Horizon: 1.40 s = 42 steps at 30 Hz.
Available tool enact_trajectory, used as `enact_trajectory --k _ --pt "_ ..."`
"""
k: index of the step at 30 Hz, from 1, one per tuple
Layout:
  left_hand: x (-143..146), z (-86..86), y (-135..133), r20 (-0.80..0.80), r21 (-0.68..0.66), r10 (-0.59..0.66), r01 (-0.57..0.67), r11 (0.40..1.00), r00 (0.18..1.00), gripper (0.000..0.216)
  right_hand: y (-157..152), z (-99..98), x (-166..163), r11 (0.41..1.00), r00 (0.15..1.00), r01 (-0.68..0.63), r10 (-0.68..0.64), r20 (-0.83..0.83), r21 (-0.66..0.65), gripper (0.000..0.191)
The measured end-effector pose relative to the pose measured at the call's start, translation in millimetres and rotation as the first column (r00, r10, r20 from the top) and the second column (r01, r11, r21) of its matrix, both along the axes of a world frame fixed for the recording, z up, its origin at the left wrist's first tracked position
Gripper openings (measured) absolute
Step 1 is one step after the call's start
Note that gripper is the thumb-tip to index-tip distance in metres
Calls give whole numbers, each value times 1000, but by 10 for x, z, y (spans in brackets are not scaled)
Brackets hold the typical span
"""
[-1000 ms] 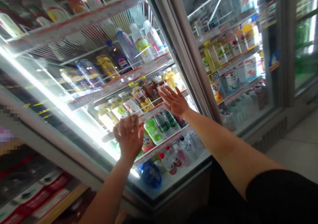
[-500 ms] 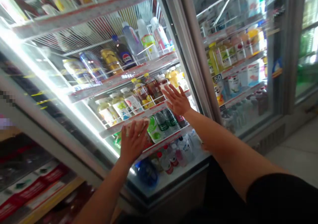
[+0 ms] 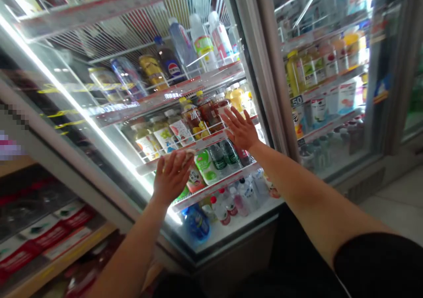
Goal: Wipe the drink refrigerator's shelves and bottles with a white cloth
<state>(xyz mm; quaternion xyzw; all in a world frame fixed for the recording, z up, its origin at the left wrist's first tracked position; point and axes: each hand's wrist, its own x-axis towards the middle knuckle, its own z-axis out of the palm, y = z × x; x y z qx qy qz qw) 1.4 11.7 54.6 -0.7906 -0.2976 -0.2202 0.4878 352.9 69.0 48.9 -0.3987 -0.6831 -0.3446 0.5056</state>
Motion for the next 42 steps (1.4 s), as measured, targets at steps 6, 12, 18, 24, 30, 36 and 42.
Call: enact_trajectory --k 6,12,18,24,30,36,42 --pt "19 97 -13 426 105 17 -68 992 905 66 0 -4 14 1000 1000 2 -2 4 -8 58" --pt "122 -167 -76 -134 -82 -47 36 996 990 61 -51 -5 32 996 997 -66 65 -28 -51 60" --pt "38 96 -87 504 -45 174 -176 983 846 61 -32 -12 52 993 996 -86 84 -29 -84 64" --pt "-32 -259 -143 43 -160 122 -114 981 992 54 -47 -32 69 991 996 -81 78 -32 -102 65" --pt "-286 -92 -170 586 -7 224 -271 963 779 57 -79 -54 34 994 992 -106 104 -69 -21 61" --pt "182 -765 -287 637 -189 77 59 980 767 63 -529 -359 -652 917 912 -399 397 103 5 53" --pt "829 -1016 -533 833 -197 -146 532 823 534 59 -915 -748 -1407 771 774 -623 632 37 -131 69"
